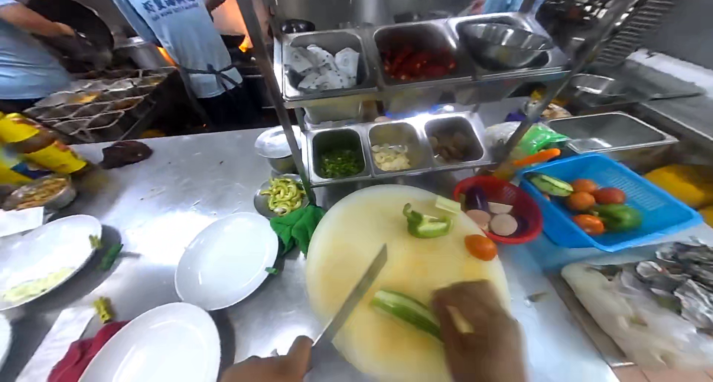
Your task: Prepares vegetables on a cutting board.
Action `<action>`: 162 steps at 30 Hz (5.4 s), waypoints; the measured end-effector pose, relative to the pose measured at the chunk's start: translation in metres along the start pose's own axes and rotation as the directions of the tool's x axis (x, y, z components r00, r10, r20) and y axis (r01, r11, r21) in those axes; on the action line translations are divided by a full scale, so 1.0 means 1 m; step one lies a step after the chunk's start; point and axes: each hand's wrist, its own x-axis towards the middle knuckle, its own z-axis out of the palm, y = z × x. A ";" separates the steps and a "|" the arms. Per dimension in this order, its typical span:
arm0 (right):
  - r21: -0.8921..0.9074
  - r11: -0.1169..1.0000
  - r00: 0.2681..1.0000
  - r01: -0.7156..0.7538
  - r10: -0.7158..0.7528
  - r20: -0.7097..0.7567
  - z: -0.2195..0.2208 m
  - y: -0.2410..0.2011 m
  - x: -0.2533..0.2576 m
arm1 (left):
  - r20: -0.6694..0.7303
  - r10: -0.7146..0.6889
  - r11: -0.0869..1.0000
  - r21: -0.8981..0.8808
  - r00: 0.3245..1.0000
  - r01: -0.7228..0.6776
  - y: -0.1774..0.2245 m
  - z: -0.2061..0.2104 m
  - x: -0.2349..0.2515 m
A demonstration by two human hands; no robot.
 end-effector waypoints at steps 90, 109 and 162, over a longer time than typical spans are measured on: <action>-0.160 0.963 0.973 0.219 -0.228 -0.039 0.062 0.008 -0.017 | 0.254 0.093 0.985 0.121 0.963 -0.127 0.031 -0.021 0.010; -0.201 0.953 0.967 0.225 -0.245 -0.077 0.059 0.011 -0.018 | 0.286 0.061 0.980 0.163 0.956 -0.111 0.031 -0.021 0.015; -0.003 0.990 0.961 0.138 -0.133 0.241 0.045 -0.008 -0.008 | -0.192 0.197 0.951 0.276 0.962 -0.140 -0.064 -0.079 -0.014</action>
